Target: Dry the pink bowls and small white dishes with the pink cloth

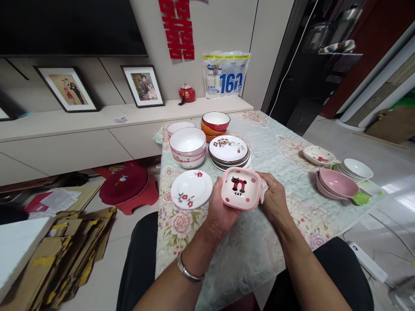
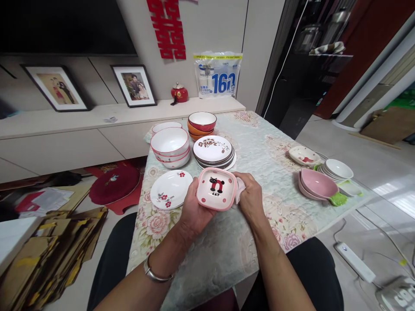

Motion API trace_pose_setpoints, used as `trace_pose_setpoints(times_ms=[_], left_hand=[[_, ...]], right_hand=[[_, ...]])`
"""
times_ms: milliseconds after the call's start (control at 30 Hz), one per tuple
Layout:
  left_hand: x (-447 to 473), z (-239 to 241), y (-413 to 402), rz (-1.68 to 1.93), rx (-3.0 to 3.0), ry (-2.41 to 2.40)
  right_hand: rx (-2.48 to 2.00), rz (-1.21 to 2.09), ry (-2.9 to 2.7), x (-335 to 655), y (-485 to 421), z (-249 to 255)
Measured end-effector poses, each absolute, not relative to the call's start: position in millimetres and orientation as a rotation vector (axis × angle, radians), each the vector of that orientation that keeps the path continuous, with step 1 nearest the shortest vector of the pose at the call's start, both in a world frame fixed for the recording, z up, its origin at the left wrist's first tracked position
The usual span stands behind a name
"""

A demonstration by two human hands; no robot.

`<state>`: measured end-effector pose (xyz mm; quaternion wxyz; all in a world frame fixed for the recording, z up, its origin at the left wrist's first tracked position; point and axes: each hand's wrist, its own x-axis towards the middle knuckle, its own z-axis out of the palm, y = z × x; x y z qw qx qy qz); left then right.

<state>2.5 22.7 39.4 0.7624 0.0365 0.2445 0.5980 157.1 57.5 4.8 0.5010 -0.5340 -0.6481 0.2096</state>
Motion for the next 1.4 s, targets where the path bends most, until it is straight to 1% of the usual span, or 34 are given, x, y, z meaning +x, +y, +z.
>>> trace_pose_setpoints(times_ms=[200,1400], left_hand=[[-0.1,40.9,21.9,1.305,0.08,0.503],[0.0,44.6,21.8,1.307,0.052,0.523]], right_hand=[[-1.281,0.464,-1.723,153.7,56.0,3.3],[-1.337,0.484,-1.812,155.9,58.0,3.2]])
